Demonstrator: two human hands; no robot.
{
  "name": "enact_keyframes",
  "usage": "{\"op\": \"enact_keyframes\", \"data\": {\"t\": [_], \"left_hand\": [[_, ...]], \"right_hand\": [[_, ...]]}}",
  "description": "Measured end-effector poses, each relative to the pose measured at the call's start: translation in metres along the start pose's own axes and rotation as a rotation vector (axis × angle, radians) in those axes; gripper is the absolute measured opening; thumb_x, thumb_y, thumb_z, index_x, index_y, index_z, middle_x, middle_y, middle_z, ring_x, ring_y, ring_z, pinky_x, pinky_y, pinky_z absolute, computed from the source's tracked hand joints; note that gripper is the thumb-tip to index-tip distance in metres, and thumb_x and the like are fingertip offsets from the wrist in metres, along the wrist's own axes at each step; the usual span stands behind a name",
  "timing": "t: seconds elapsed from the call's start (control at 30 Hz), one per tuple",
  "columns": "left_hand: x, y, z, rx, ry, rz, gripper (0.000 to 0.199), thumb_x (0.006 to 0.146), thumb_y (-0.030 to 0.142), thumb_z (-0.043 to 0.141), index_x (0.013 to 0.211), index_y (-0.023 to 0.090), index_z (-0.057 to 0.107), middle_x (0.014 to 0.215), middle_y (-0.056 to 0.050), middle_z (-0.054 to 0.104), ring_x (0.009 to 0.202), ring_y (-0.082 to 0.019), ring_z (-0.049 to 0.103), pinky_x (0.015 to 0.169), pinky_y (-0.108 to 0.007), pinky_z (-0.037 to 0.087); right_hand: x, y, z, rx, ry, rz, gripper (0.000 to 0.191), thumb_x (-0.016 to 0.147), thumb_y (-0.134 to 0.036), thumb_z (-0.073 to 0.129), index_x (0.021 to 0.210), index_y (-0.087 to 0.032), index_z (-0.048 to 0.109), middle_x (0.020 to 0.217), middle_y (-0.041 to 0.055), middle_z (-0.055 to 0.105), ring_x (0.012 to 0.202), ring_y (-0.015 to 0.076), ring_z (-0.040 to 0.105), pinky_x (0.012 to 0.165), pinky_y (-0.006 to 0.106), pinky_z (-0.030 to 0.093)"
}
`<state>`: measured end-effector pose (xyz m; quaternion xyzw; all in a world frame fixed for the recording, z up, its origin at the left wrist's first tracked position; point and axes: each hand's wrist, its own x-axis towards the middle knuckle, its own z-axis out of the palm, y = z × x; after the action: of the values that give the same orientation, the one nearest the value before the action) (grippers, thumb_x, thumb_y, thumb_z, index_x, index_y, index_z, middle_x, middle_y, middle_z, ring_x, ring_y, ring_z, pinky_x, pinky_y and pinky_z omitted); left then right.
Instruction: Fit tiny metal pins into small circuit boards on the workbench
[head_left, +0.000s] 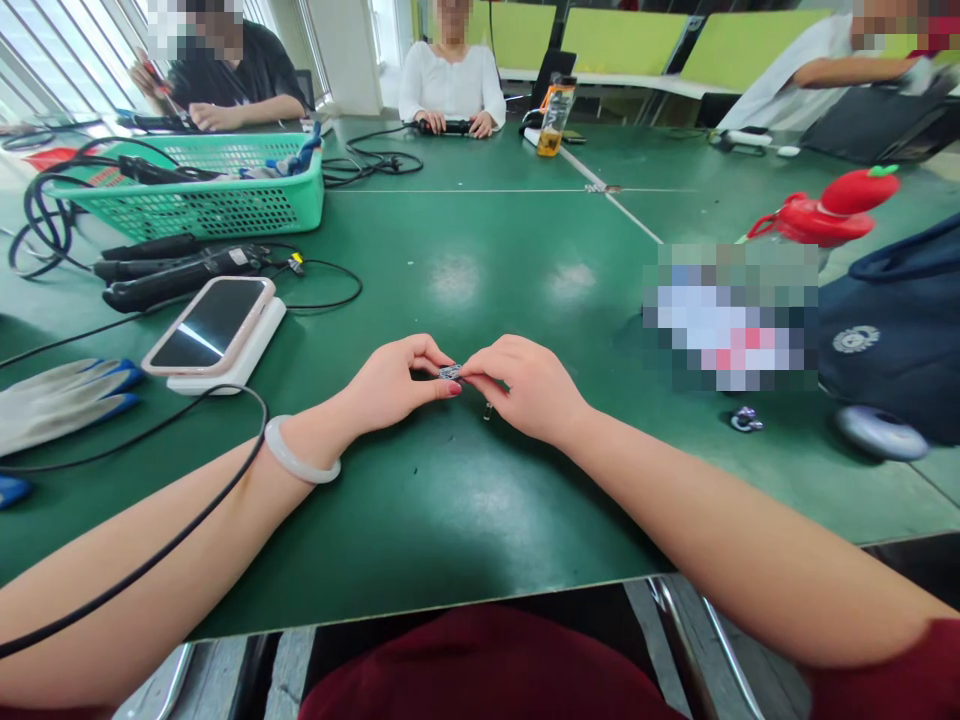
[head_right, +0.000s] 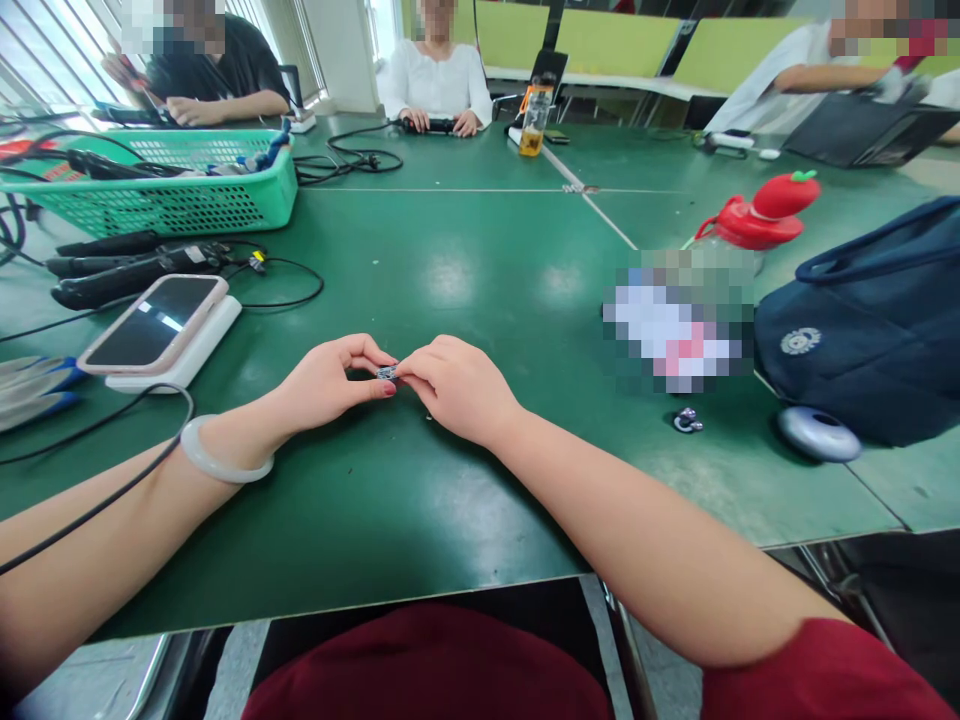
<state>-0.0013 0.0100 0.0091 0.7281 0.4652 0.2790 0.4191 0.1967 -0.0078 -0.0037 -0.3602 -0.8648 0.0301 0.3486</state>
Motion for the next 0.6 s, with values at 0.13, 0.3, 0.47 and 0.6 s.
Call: {"op": "enact_keyframes", "data": {"t": [0.13,0.3,0.47,0.6], "left_hand": [[-0.0003,0.0015,-0.0003,-0.149,-0.017,-0.043,0.032,0.063,0.035,0.077,0.08,0.016,0.057,0.075,-0.003,0.069,0.074,-0.016,0.065,0.071,-0.03,0.048],[-0.0003,0.0016,-0.0005,-0.341,-0.027,-0.07,0.034,0.061,0.032,0.08,0.08,0.015,0.058,0.074,-0.003,0.07,0.071,-0.013,0.064,0.07,-0.027,0.047],[-0.0007,0.0025,-0.0008,-0.426,-0.043,-0.063,0.035,0.06,0.03,0.082,0.079,0.014,0.058,0.076,-0.003,0.07,0.075,-0.014,0.065,0.072,-0.027,0.048],[-0.0017,0.0033,-0.001,-0.44,-0.05,-0.065,0.034,0.059,0.029,0.083,0.077,0.014,0.058,0.072,-0.001,0.07,0.069,-0.011,0.063,0.068,-0.024,0.047]], "right_hand": [[0.0002,0.0001,0.0002,-0.035,0.066,-0.086,0.02,0.09,-0.021,0.051,0.087,-0.019,0.07,0.083,0.0018,0.073,0.074,0.015,0.057,0.074,0.029,0.048],[0.0013,-0.0024,-0.0025,-0.065,0.144,-0.123,0.022,0.091,-0.022,0.049,0.086,-0.02,0.07,0.082,0.002,0.073,0.073,0.0146,0.057,0.073,0.029,0.049],[0.0016,-0.0039,-0.0029,-0.012,0.215,-0.117,0.019,0.089,-0.019,0.052,0.085,-0.02,0.07,0.087,0.0011,0.074,0.076,0.0134,0.06,0.076,0.029,0.05],[0.0021,-0.0049,-0.0041,-0.013,0.168,-0.128,0.021,0.09,-0.02,0.051,0.087,-0.021,0.072,0.083,0.0,0.074,0.072,0.0125,0.06,0.073,0.028,0.05]]}}
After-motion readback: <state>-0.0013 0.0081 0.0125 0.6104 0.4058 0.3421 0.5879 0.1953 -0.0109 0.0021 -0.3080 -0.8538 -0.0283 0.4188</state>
